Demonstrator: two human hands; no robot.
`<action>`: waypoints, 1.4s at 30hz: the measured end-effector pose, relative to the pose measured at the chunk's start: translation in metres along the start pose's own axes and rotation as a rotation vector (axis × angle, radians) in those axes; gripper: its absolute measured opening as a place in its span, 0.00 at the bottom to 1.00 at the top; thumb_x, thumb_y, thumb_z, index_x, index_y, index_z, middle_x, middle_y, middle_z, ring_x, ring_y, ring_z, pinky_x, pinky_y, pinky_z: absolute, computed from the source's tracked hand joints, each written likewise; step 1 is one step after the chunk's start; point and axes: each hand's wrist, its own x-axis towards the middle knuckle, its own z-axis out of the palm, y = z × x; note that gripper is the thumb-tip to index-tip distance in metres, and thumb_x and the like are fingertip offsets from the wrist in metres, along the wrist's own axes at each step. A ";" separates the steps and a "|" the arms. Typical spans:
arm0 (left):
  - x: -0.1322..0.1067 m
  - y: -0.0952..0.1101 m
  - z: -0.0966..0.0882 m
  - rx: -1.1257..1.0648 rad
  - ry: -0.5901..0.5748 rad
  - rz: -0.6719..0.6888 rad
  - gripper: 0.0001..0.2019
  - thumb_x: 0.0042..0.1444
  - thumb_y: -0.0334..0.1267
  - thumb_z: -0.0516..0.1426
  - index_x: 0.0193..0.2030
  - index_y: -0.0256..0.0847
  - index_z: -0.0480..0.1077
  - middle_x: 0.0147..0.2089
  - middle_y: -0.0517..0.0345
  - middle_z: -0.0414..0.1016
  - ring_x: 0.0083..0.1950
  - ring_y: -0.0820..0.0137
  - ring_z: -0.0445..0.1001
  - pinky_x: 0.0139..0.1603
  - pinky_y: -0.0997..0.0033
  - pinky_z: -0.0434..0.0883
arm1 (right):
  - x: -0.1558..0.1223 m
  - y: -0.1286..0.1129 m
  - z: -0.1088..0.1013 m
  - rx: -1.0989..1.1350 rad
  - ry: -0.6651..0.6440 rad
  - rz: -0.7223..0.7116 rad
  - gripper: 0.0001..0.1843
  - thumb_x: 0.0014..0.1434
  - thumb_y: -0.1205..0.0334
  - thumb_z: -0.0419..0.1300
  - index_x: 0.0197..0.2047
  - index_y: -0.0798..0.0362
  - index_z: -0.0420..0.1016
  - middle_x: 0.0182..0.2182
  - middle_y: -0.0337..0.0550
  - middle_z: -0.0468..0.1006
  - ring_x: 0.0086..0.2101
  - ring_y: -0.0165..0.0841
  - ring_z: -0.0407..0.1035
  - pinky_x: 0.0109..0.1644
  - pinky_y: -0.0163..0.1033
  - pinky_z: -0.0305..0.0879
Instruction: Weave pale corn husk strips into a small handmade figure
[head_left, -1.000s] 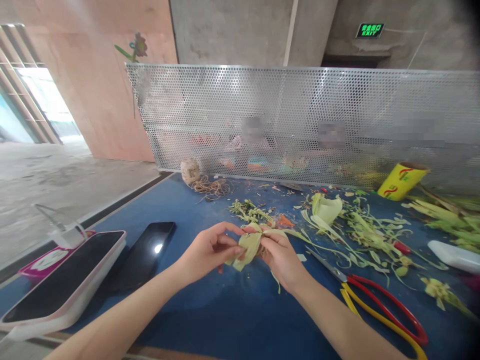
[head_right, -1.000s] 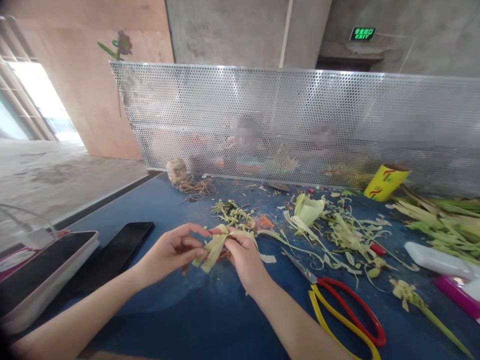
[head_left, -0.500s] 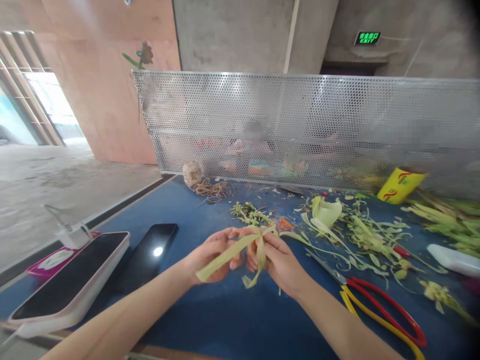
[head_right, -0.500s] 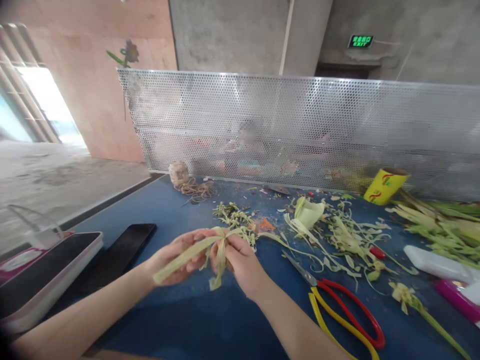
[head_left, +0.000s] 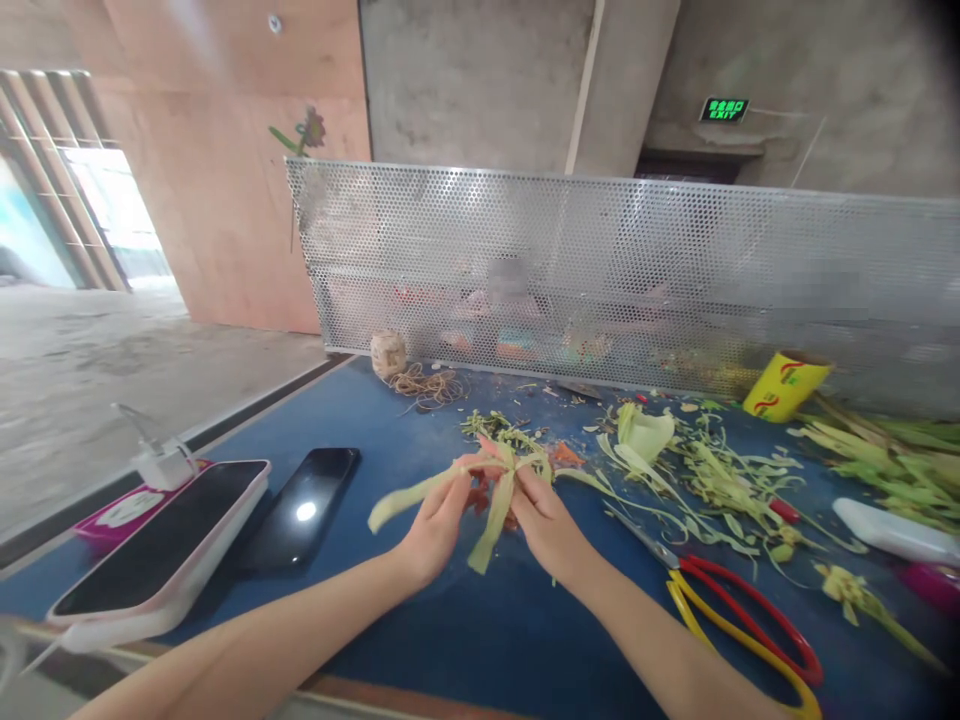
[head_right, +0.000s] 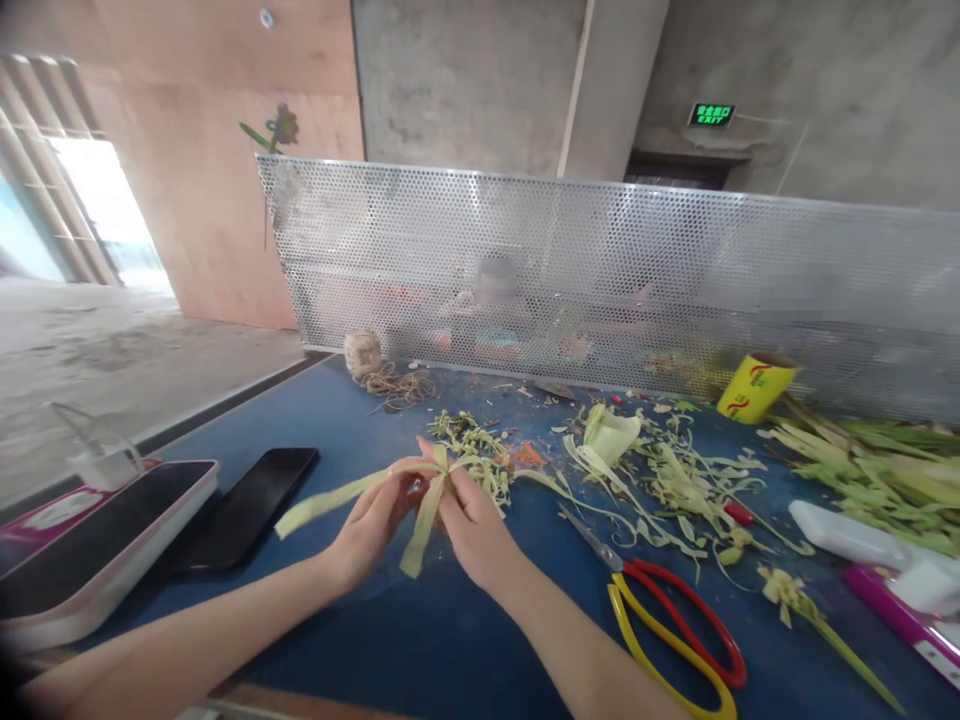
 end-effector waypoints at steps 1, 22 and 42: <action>-0.001 0.000 0.002 0.008 0.035 -0.009 0.22 0.53 0.56 0.46 0.40 0.38 0.63 0.37 0.53 0.68 0.38 0.68 0.68 0.40 0.68 0.67 | 0.001 0.000 0.001 -0.024 0.021 -0.021 0.22 0.57 0.50 0.47 0.52 0.47 0.64 0.22 0.36 0.64 0.21 0.28 0.57 0.26 0.33 0.58; 0.017 0.007 0.004 -0.161 -0.020 -0.119 0.18 0.56 0.46 0.48 0.28 0.34 0.70 0.18 0.60 0.64 0.22 0.75 0.64 0.28 0.74 0.65 | 0.002 -0.004 -0.002 -0.319 0.073 -0.109 0.16 0.57 0.58 0.49 0.48 0.50 0.67 0.45 0.47 0.68 0.30 0.32 0.68 0.36 0.39 0.65; 0.021 0.032 -0.011 -0.226 -0.117 -0.027 0.08 0.48 0.37 0.58 0.32 0.34 0.72 0.23 0.57 0.74 0.19 0.74 0.69 0.16 0.78 0.62 | 0.003 -0.012 -0.001 0.054 0.061 0.068 0.18 0.54 0.50 0.52 0.44 0.49 0.56 0.28 0.37 0.70 0.23 0.30 0.70 0.13 0.28 0.56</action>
